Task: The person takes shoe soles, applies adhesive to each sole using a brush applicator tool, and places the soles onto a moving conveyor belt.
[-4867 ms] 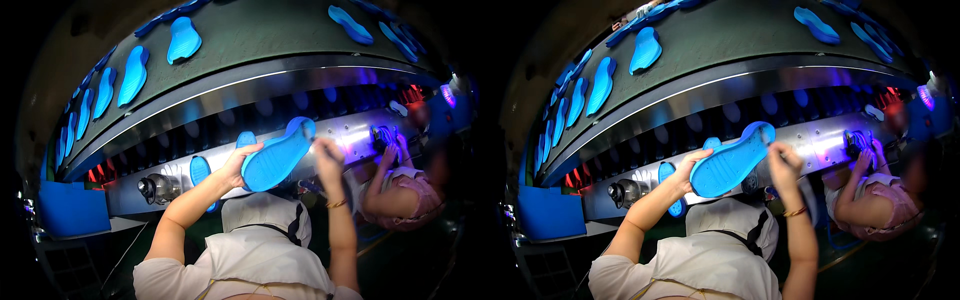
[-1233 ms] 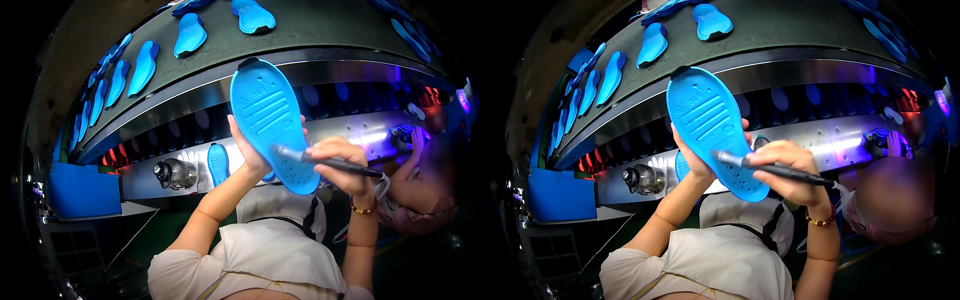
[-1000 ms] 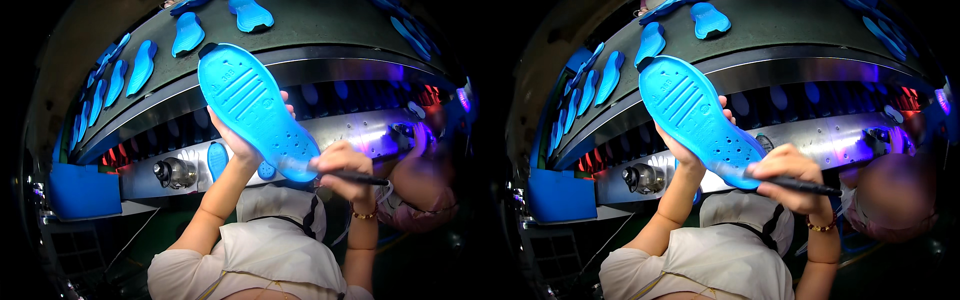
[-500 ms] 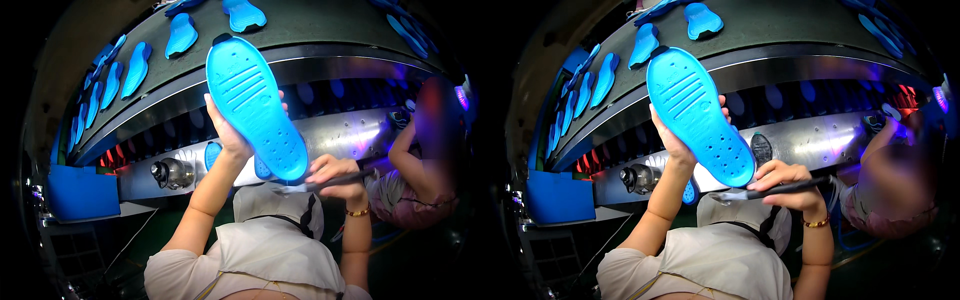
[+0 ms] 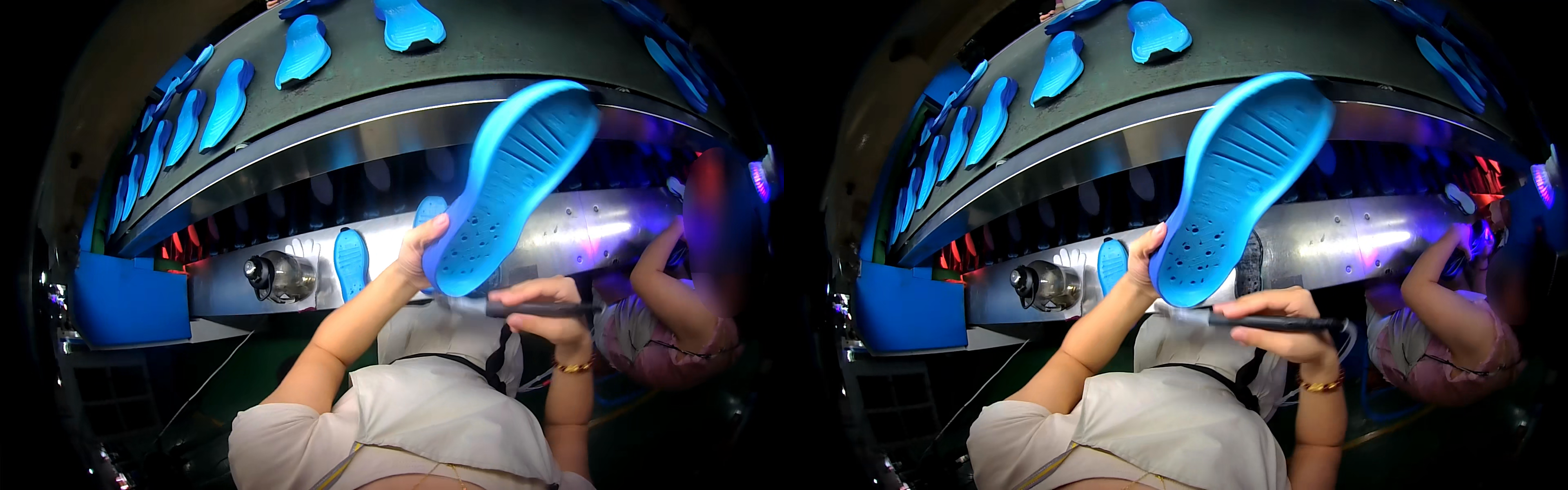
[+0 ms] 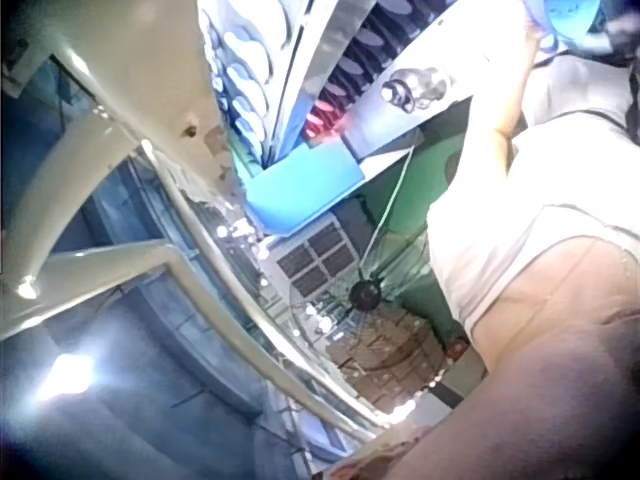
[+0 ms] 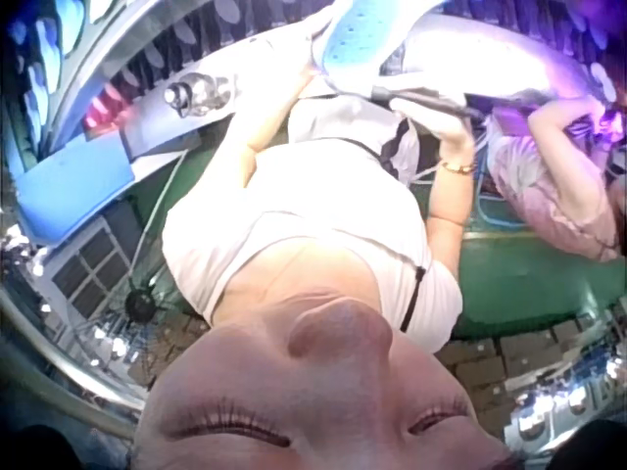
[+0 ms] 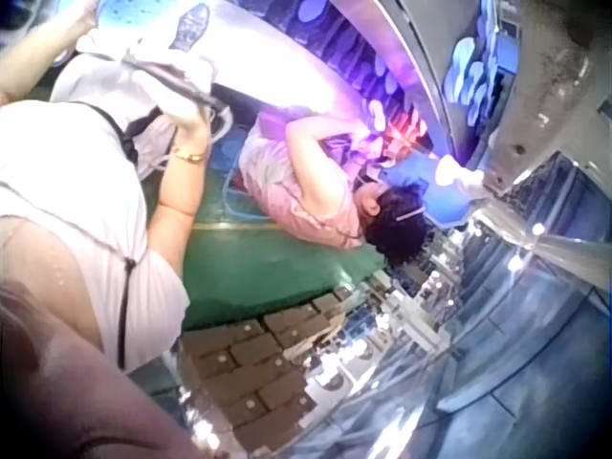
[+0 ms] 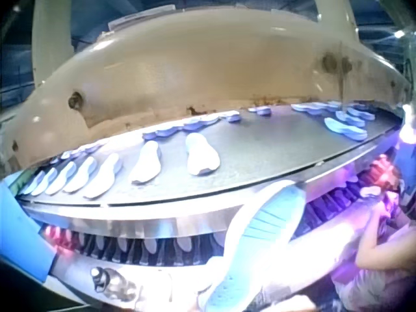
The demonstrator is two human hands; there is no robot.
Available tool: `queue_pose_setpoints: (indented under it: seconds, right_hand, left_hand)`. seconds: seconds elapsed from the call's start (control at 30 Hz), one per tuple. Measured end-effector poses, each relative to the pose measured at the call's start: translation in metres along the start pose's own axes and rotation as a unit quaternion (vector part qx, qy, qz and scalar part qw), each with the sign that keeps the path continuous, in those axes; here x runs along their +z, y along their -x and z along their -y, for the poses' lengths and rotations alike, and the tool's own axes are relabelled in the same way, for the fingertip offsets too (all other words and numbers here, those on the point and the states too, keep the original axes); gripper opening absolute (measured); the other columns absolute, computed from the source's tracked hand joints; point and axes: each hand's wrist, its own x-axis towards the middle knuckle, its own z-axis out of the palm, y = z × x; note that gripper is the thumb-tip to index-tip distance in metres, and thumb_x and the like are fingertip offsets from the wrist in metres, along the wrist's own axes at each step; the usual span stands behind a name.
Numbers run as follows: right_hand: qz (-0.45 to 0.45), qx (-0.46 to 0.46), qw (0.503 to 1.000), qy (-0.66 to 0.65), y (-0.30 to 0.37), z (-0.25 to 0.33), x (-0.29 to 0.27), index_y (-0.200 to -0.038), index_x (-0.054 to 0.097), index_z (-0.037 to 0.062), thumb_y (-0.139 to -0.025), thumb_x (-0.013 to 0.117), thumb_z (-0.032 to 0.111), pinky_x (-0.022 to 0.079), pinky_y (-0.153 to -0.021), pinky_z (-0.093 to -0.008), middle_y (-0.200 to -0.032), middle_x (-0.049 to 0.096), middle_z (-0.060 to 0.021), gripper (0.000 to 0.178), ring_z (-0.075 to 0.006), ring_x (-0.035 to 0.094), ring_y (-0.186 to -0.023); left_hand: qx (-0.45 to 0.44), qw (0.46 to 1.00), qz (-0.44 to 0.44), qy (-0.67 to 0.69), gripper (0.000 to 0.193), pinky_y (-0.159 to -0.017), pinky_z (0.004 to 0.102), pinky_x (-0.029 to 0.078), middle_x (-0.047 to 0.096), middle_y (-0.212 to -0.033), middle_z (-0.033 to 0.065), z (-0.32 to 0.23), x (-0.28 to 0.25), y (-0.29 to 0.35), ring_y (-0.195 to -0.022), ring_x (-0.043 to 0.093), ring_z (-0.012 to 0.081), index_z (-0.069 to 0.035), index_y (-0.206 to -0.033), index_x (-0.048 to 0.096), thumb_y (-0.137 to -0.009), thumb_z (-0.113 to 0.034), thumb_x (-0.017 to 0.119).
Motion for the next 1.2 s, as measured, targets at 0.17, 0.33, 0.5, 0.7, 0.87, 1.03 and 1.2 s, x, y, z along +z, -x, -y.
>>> queue_pose_setpoints:
  seconds: [0.17,0.33,0.5,0.7,0.87,1.03,1.2]
  right_hand:
    - [-0.045,0.113,0.987,0.106,-0.005,0.017,-0.002,-0.089,0.063,-0.0020,-0.070,0.065,-0.004,0.050,-0.061,-0.0227,-0.090,0.065,-0.0140,0.019,-0.0153,0.062,-0.068]
    - [0.128,-0.039,0.970,0.205,-0.004,0.034,-0.012,-0.089,0.063,-0.0010,-0.070,0.066,0.000,0.049,-0.078,-0.0295,-0.092,0.065,-0.0136,0.019,-0.0239,0.063,-0.087]
    - [0.128,-0.032,0.953,0.272,-0.011,0.033,-0.017,-0.091,0.063,0.0017,-0.072,0.063,0.002,0.050,-0.075,-0.0279,-0.095,0.064,-0.0127,0.018,-0.0240,0.062,-0.089]
    - [0.126,-0.036,0.946,0.298,-0.004,0.043,-0.033,-0.090,0.063,0.0015,-0.072,0.063,0.001,0.049,-0.077,-0.0296,-0.095,0.064,-0.0134,0.018,-0.0240,0.062,-0.088]
    - [0.142,-0.031,0.934,0.327,0.004,0.024,-0.033,-0.090,0.063,0.0019,-0.071,0.065,0.000,0.049,-0.079,-0.0304,-0.093,0.064,-0.0126,0.019,-0.0229,0.062,-0.090]
    - [-0.022,0.001,0.967,0.255,-0.002,0.016,-0.044,-0.089,0.064,0.0000,-0.070,0.064,-0.004,0.048,-0.081,-0.0307,-0.097,0.063,-0.0151,0.019,-0.0230,0.061,-0.093]
    - [0.052,-0.074,0.940,0.328,0.008,0.025,-0.032,-0.086,0.065,0.0016,-0.063,0.069,0.000,0.048,-0.069,-0.0282,-0.090,0.066,-0.0107,0.024,-0.0207,0.061,-0.077]
  left_hand:
    - [-0.168,0.983,0.013,-0.069,0.059,-0.089,0.0350,0.042,0.051,-0.115,0.0173,-0.014,0.007,-0.007,-0.101,0.054,0.0254,0.000,-0.124,0.041,-0.081,-0.039,0.052]
    - [-0.275,0.952,-0.095,-0.099,0.059,-0.085,0.0334,0.043,0.051,-0.115,0.0178,-0.014,0.010,-0.007,-0.100,0.054,0.0241,0.000,-0.123,0.043,-0.080,-0.041,0.052]
    - [-0.361,0.914,-0.102,-0.153,0.064,-0.084,0.0323,0.044,0.050,-0.117,0.0174,-0.024,0.013,-0.009,-0.100,0.053,0.0237,0.000,-0.125,0.041,-0.079,-0.044,0.053]
    - [-0.363,0.911,-0.121,-0.156,0.062,-0.087,0.0310,0.043,0.052,-0.115,0.0166,-0.024,0.007,-0.001,-0.099,0.055,0.0226,0.001,-0.123,0.043,-0.080,-0.042,0.054]
    - [-0.357,0.900,-0.105,-0.226,0.065,-0.089,0.0375,0.042,0.050,-0.118,0.0206,-0.026,0.003,0.004,-0.102,0.054,0.0277,0.003,-0.125,0.041,-0.078,-0.042,0.053]
    - [-0.297,0.935,-0.150,-0.124,0.066,-0.085,0.0364,0.045,0.051,-0.114,0.0222,-0.035,-0.008,0.010,-0.098,0.056,0.0270,0.005,-0.124,0.040,-0.079,-0.042,0.055]
    - [-0.225,0.951,-0.109,-0.183,0.067,-0.090,0.0380,0.042,0.048,-0.119,0.0208,-0.056,0.010,0.018,-0.103,0.053,0.0280,0.005,-0.124,0.040,-0.080,-0.045,0.050]
